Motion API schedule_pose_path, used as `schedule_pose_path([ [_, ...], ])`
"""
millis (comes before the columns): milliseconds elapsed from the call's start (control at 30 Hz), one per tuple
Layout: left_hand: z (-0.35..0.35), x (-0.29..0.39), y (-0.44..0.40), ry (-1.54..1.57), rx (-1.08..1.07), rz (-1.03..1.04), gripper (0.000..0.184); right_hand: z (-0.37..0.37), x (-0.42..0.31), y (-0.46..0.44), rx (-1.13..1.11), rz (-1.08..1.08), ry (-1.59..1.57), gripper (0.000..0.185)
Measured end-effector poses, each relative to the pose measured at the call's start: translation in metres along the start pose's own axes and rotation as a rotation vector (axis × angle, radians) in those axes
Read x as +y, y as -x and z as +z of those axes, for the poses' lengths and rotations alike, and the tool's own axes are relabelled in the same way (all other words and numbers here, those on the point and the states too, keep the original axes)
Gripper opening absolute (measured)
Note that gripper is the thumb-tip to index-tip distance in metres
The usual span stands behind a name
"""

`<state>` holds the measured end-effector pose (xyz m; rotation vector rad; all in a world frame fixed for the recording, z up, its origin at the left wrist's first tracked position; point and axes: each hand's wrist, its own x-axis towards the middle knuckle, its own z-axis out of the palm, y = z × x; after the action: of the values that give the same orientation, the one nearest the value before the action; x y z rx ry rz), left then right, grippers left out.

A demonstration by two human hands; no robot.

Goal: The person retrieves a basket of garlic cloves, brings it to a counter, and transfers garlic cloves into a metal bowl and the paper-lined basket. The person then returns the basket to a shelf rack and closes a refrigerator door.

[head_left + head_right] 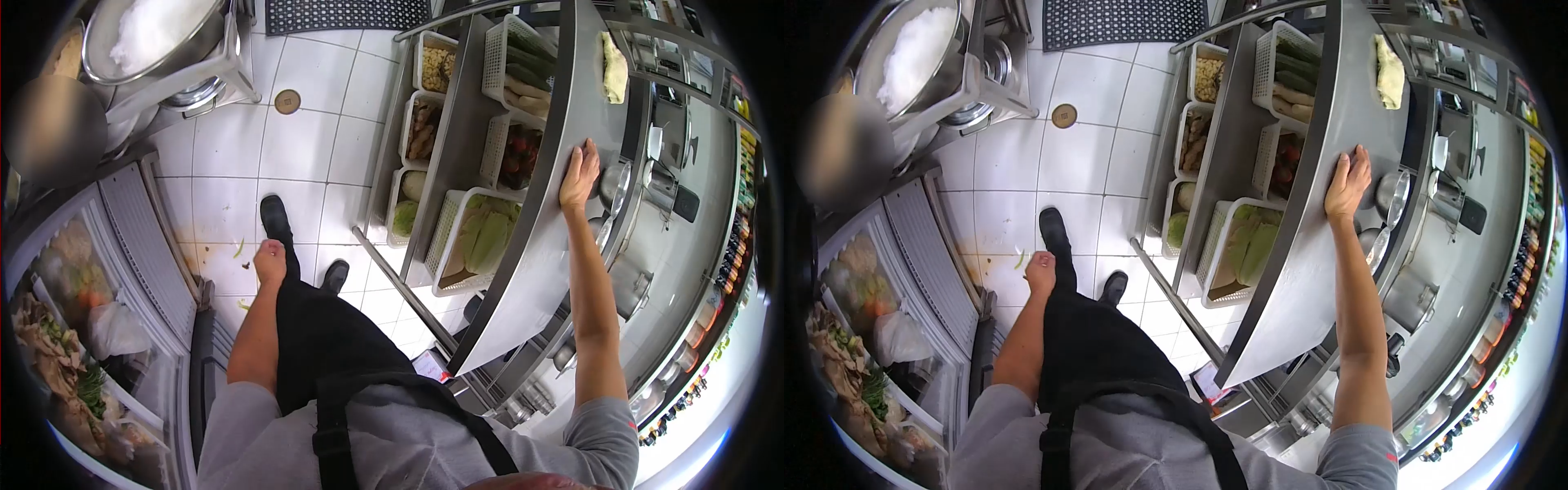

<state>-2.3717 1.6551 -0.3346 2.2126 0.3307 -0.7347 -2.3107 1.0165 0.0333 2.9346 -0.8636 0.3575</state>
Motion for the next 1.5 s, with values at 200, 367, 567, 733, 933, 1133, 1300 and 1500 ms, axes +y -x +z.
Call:
schedule_pose_path([
  [200, 0.019, 0.029, 0.041, 0.148, -0.113, -0.004, 0.011, 0.001, -0.001, 0.001, -0.007, 0.009, -0.003, 0.056],
  [367, 0.008, 0.029, 0.062, 0.095, -0.151, -0.015, 0.011, -0.004, 0.001, 0.000, 0.046, 0.017, 0.012, 0.056],
  [567, -0.032, 0.016, 0.074, -0.010, -0.092, -0.005, 0.011, -0.001, 0.000, -0.004, 0.093, -0.017, -0.081, 0.049],
  [733, -0.095, 0.037, 0.097, -0.038, -0.066, -0.031, 0.016, 0.023, 0.033, -0.008, 0.099, -0.064, 0.123, 0.058],
  [933, -0.165, 0.014, 0.161, -0.067, 0.052, -0.064, 0.016, -0.002, -0.017, 0.011, 0.054, 0.039, 0.333, 0.053],
  [1133, -0.208, -0.054, 0.252, -0.127, 0.210, -0.154, 0.014, 0.008, -0.025, 0.091, 0.252, -0.207, 0.039, 0.051],
  [1300, -0.258, -0.080, 0.324, -0.017, 0.499, -0.003, 0.012, -0.055, -0.062, 0.168, 0.141, -0.266, -0.293, 0.042],
  [1500, -0.433, 0.043, 0.400, 0.084, 1.090, 0.470, 0.018, -0.063, -0.045, 0.217, 0.094, -0.295, -0.276, 0.051],
])
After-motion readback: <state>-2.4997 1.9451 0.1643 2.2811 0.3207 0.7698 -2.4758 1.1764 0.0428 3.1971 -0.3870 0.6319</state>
